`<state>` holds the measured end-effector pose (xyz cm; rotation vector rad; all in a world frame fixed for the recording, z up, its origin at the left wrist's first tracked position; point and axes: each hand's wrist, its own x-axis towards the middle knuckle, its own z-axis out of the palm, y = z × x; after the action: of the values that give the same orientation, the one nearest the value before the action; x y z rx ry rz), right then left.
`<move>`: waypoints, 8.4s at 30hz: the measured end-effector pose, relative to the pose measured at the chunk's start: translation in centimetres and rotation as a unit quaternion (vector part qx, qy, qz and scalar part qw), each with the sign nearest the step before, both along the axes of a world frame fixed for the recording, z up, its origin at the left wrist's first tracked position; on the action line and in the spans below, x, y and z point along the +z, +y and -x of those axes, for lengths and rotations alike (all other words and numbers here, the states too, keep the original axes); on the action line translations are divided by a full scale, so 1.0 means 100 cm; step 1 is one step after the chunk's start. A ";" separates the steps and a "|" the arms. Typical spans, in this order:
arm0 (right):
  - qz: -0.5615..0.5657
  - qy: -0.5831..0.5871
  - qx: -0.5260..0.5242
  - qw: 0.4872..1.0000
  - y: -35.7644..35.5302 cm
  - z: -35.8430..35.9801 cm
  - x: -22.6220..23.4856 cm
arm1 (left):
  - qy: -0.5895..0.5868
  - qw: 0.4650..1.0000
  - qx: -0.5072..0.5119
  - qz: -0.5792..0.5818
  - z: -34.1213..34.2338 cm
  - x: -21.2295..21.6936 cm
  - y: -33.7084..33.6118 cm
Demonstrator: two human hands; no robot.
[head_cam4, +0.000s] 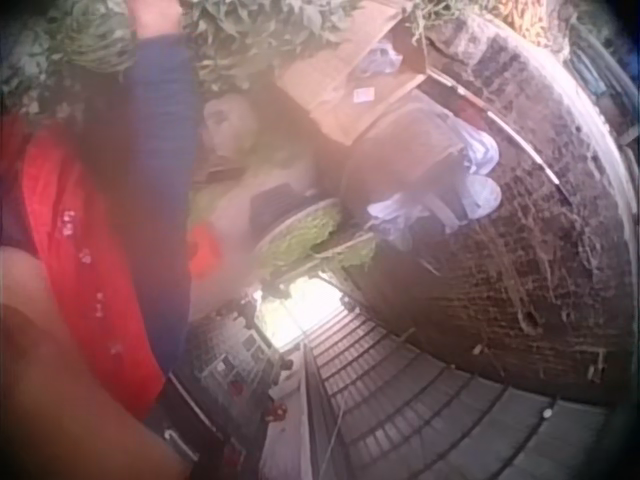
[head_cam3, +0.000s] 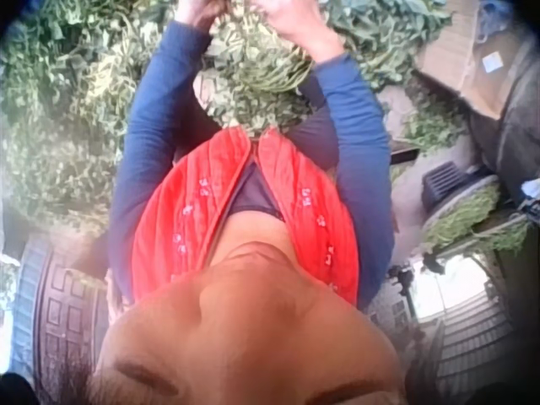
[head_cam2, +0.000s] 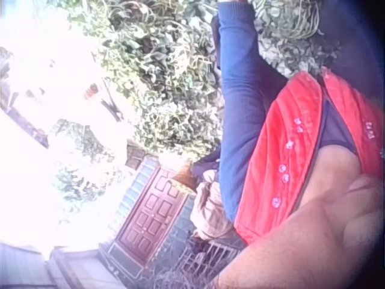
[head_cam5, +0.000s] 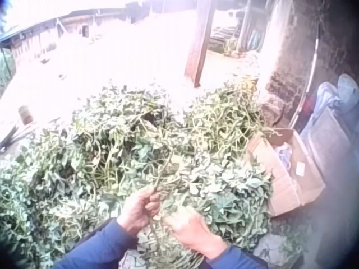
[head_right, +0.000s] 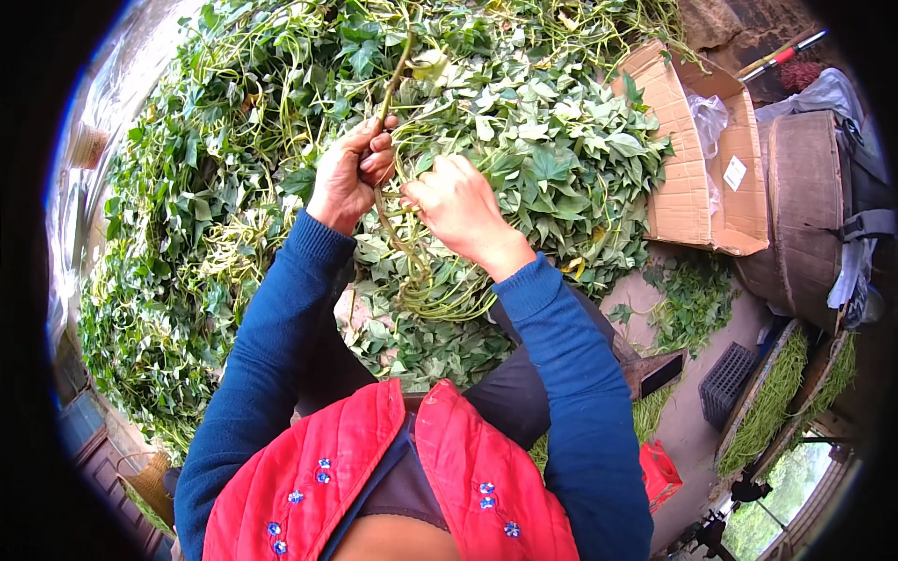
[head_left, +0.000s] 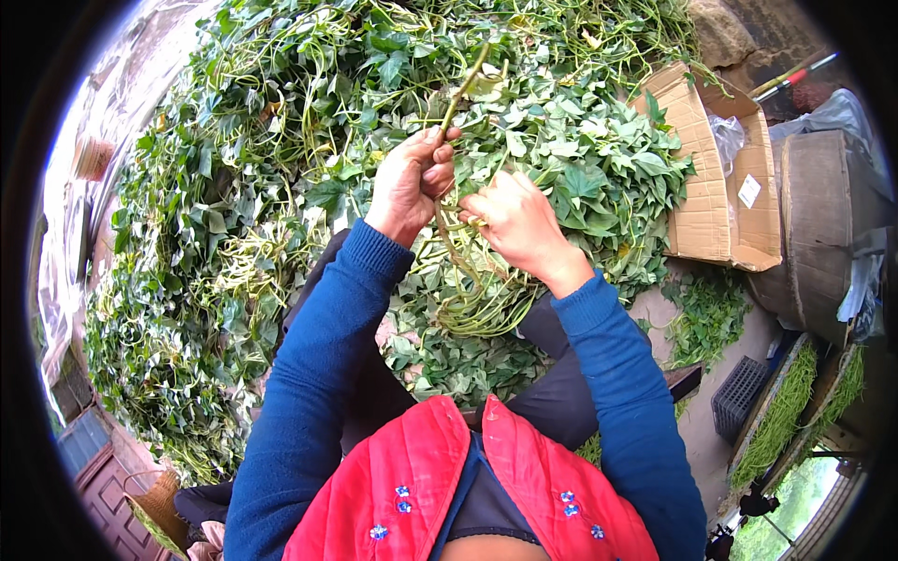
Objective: The person sits cross-legged and repeatedly picks up leafy green stems, stripping the leaves off by hand and dropping them into a growing pile. The stems are handled one at a time and placed aside after the leaves are removed.
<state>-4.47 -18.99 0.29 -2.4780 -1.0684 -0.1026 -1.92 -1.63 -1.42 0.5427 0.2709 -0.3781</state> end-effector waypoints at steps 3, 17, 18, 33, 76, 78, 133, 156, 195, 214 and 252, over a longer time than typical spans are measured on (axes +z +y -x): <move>-0.061 0.134 -0.023 0.989 0.002 0.007 -0.015 | -0.015 1.000 0.020 0.008 -0.002 -0.002 0.002; -0.168 0.216 -0.066 0.959 -0.003 -0.007 -0.018 | -0.050 0.995 0.086 0.010 -0.006 0.003 0.011; -0.163 0.220 -0.051 0.960 0.000 -0.006 -0.012 | -0.045 0.995 0.084 0.008 -0.006 0.003 0.011; -0.105 0.066 -0.056 0.991 -0.032 -0.027 0.003 | -0.033 0.962 -0.179 -0.202 0.010 0.000 -0.006; -0.120 0.277 -0.264 0.916 0.025 0.013 -0.011 | -0.020 0.940 0.031 -0.338 0.004 -0.001 -0.020; -0.129 0.314 -0.296 0.893 0.024 0.004 -0.011 | -0.037 0.931 0.019 -0.362 0.006 -0.004 -0.021; -0.060 0.237 -0.248 0.937 0.004 -0.002 0.013 | -0.207 0.786 0.039 -0.581 0.006 -0.018 -0.012; -0.376 0.535 -0.264 0.709 -0.019 0.002 0.041 | -0.026 0.966 0.094 -0.238 -0.015 -0.010 0.003; -0.276 0.106 -0.253 0.921 0.035 -0.005 -0.029 | -0.099 0.973 0.104 -0.178 0.000 -0.003 -0.009; -0.262 0.383 -0.218 0.859 -0.043 -0.021 0.022 | -0.084 0.979 -0.122 -0.142 -0.010 -0.016 0.018; -0.034 0.033 -0.042 0.998 -0.040 -0.045 0.003 | -0.072 0.912 -0.249 -0.318 0.015 -0.003 -0.010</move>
<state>-0.01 -23.03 0.61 -2.4480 -0.9180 -0.0798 -3.42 -2.62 -1.75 1.2887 0.1025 -0.7491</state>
